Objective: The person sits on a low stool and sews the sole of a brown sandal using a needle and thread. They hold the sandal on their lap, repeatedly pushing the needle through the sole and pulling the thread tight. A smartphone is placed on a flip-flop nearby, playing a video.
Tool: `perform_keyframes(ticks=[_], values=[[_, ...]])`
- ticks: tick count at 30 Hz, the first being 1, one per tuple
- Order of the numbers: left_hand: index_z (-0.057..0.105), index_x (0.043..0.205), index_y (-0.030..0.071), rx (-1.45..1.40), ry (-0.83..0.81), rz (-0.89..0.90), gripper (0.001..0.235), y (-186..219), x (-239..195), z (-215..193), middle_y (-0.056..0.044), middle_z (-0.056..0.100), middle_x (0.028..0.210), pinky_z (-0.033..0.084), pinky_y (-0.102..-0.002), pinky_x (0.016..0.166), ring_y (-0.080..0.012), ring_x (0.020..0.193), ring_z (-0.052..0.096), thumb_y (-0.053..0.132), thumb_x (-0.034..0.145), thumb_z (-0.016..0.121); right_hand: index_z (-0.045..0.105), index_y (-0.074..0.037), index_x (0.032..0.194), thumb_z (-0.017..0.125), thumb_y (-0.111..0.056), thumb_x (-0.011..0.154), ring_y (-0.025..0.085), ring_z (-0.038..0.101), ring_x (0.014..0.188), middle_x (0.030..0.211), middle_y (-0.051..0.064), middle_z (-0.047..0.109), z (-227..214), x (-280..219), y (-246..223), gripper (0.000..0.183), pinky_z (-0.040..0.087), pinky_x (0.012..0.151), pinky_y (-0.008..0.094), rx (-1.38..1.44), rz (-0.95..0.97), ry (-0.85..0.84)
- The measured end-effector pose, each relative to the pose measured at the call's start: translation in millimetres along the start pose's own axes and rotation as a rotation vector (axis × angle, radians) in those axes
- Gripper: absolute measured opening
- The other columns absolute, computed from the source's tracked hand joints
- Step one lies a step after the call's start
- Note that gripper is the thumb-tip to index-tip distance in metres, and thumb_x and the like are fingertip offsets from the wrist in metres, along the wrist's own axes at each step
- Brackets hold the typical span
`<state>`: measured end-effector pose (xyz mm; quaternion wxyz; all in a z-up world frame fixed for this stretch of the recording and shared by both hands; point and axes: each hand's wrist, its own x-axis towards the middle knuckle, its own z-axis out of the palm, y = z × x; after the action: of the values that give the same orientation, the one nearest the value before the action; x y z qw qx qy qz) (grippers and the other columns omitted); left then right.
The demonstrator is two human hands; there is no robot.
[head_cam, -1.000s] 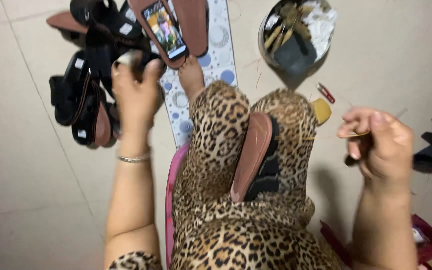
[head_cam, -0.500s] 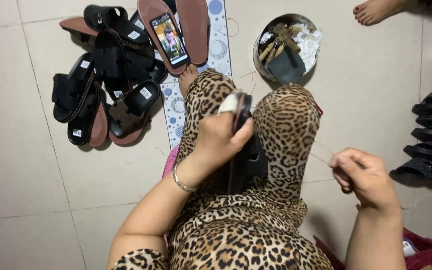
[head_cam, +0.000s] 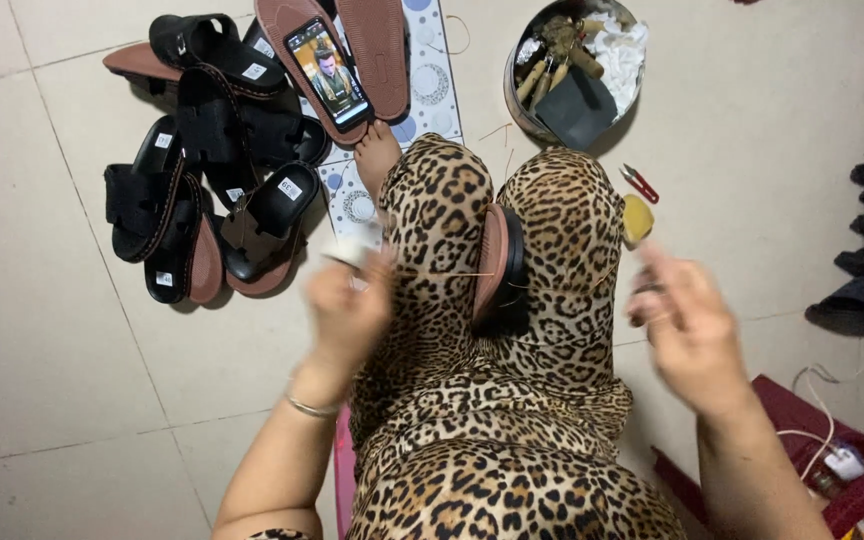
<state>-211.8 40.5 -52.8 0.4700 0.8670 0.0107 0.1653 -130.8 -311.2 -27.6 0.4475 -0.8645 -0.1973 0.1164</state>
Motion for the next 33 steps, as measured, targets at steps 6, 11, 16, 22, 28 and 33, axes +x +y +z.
perform_keyframes(ticks=[6, 11, 16, 22, 28, 33], values=[[0.056, 0.129, -0.005, -0.066, 0.209, -0.174, 0.04, 15, 44, -25, -0.018, 0.061, 0.114, 0.059, -0.03, 0.066, -0.0277, 0.094, 0.063, -0.003, 0.093, 0.072, 0.074, -0.018, 0.13, 0.066, -0.011, 0.094, 0.022, 0.074, 0.073, 0.096, 0.005, 0.076, 25, 35, -77, 0.038, 0.059, 0.064, 0.032, -0.1, -0.098, -0.174], [0.052, 0.14, -0.002, -0.273, -0.503, 0.029, 0.065, 34, 68, -9, -0.027, 0.044, 0.15, 0.049, -0.054, 0.111, -0.0471, 0.134, 0.052, 0.028, 0.089, 0.078, 0.076, -0.019, 0.125, 0.064, -0.009, 0.095, 0.029, 0.073, 0.077, 0.095, 0.007, 0.074, 27, 44, -79, 0.033, 0.059, 0.061, 0.038, -0.234, -0.179, -0.227], [0.065, 0.123, -0.007, -0.193, -0.574, 0.115, 0.058, 34, 84, -4, -0.025, 0.053, 0.145, 0.059, -0.055, 0.088, -0.0462, 0.112, 0.067, 0.038, 0.087, 0.078, 0.076, -0.021, 0.125, 0.063, -0.007, 0.094, 0.028, 0.074, 0.076, 0.093, 0.009, 0.072, 18, 51, -93, 0.035, 0.06, 0.062, 0.038, -0.364, -0.247, -0.282], [0.071, 0.122, 0.0, -0.277, -0.384, 0.136, 0.061, 21, 70, 26, -0.023, 0.066, 0.133, 0.064, -0.044, 0.086, -0.0392, 0.112, 0.071, 0.039, 0.077, 0.085, 0.072, -0.016, 0.108, 0.058, -0.015, 0.099, 0.02, 0.074, 0.076, 0.092, 0.008, 0.071, 33, 68, -89, 0.017, 0.059, 0.062, 0.028, -0.613, -0.416, -0.344], [0.071, 0.111, 0.003, -0.079, -0.361, 0.029, 0.046, 22, 39, 23, -0.018, 0.067, 0.122, 0.063, -0.042, 0.068, -0.0351, 0.089, 0.074, 0.042, 0.086, 0.077, 0.07, -0.014, 0.099, 0.065, -0.022, 0.096, 0.023, 0.077, 0.085, 0.092, 0.003, 0.075, 31, 75, -76, 0.01, 0.062, 0.067, 0.032, -0.325, -0.345, -0.296], [0.075, 0.086, 0.007, 0.239, -0.142, 0.055, 0.005, -23, 39, -18, -0.01, 0.071, 0.085, 0.059, -0.036, 0.055, -0.0322, 0.067, 0.073, 0.008, 0.085, 0.08, 0.069, -0.008, 0.103, 0.075, -0.019, 0.089, 0.03, 0.078, 0.085, 0.09, 0.011, 0.078, 22, 66, -66, 0.019, 0.063, 0.068, 0.039, -0.209, -0.121, -0.284]])
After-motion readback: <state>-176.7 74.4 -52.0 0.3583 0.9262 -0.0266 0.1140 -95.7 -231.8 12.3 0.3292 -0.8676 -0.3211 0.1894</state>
